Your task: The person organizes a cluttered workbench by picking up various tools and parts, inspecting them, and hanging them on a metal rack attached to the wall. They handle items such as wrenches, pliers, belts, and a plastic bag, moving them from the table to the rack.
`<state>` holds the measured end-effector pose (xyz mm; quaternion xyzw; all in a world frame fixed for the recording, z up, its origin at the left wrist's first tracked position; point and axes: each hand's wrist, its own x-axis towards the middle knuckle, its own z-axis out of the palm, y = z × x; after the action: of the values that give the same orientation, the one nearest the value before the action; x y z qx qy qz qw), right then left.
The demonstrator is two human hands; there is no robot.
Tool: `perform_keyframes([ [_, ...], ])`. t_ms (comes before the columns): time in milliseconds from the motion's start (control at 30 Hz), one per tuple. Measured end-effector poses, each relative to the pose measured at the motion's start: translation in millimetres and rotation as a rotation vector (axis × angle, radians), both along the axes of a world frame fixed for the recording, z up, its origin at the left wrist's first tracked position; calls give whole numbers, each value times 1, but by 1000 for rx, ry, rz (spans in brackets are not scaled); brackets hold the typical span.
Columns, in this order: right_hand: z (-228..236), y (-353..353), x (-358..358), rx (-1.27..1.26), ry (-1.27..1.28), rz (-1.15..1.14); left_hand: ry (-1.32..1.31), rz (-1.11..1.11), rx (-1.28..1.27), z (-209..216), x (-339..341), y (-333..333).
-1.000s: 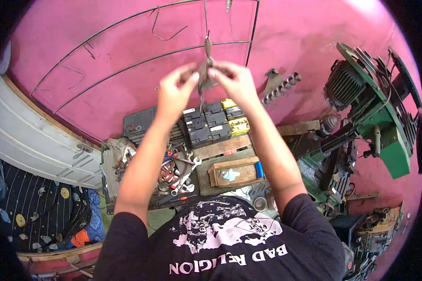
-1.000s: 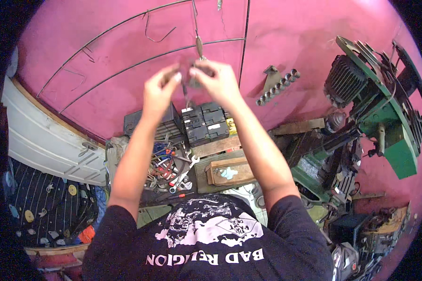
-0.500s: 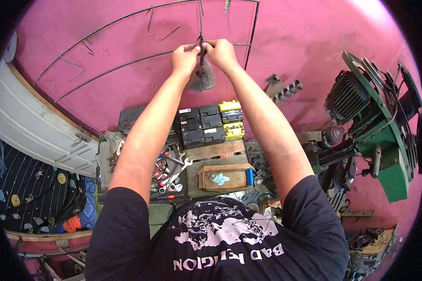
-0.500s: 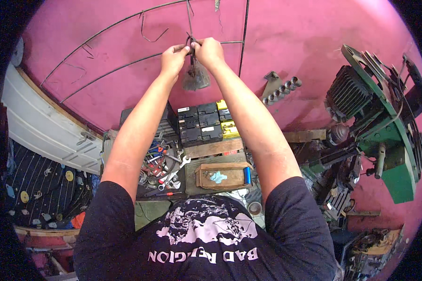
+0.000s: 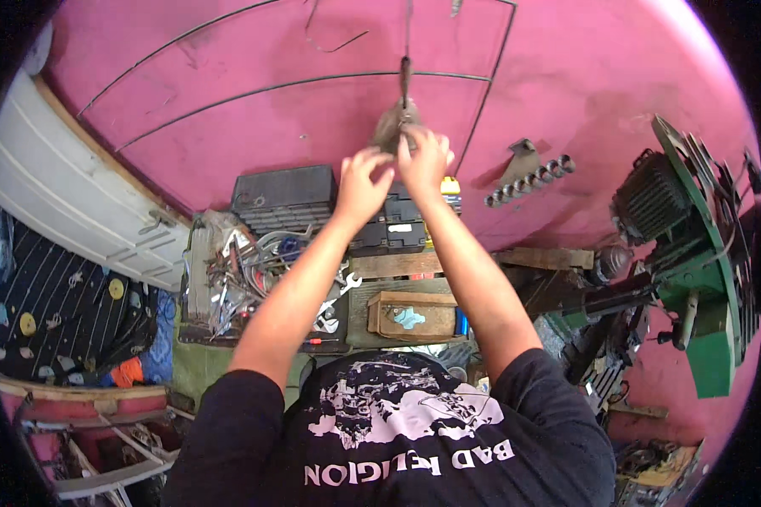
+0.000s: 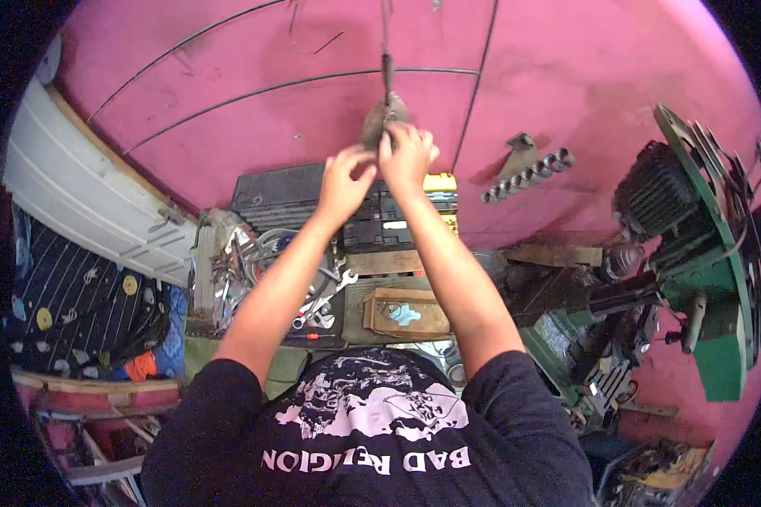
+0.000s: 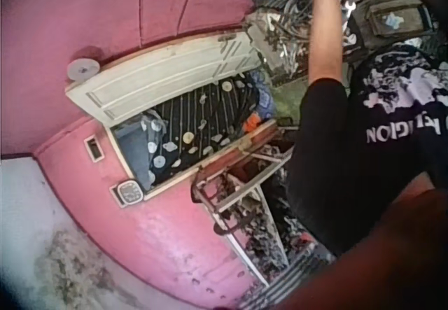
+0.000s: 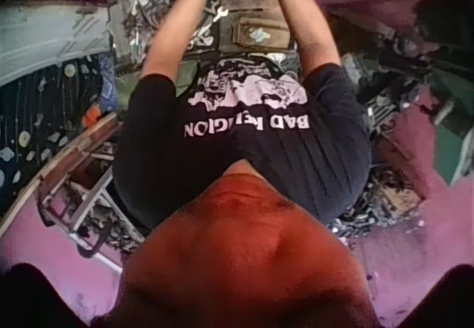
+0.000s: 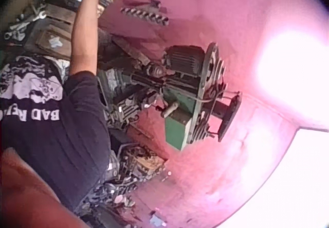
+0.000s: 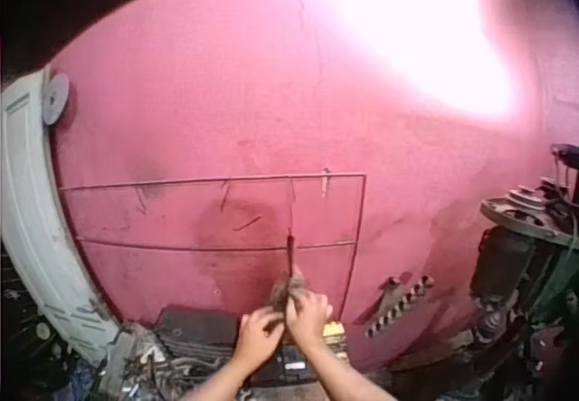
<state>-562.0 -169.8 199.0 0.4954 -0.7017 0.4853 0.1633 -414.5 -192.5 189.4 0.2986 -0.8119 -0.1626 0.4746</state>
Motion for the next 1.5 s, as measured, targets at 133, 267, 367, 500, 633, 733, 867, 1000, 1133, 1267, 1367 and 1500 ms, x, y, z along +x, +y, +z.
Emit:
perform_keyframes([
  [133, -98, 46, 60, 109, 41, 143, -43, 55, 165, -92, 93, 41],
  [267, -168, 92, 131, 486, -108, 374, -30, 234, 627, -148, 197, 82],
  [367, -198, 107, 190, 685, -55, 482, 80, 392, 722, -216, 275, 99],
  [500, -208, 99, 248, 688, 114, 634, 9, 555, 791, -228, 346, 103],
  [633, -205, 63, 306, 616, 126, 711, -47, 591, 594, -252, 408, 71],
  [733, -202, 28, 349, 716, 157, 684, -45, 530, 672, -243, 431, 29],
  [867, -195, -18, 410, 1020, 141, 547, -226, 503, 577, -224, 434, -28],
  [1000, -194, -42, 446, 1071, 183, 384, -388, 509, 718, -216, 422, -62],
  [1133, -217, -42, 456, 1017, 104, 296, -400, 568, 797, -196, 408, -61],
  [1267, -206, -26, 460, 936, -23, 290, -200, 485, 697, -210, 417, -52],
  [1367, -205, -16, 454, 732, -185, 294, -134, 407, 651, -208, 418, -43],
  [1500, -179, 1, 435, 592, -410, 433, 13, 288, 796, -161, 416, -23],
])
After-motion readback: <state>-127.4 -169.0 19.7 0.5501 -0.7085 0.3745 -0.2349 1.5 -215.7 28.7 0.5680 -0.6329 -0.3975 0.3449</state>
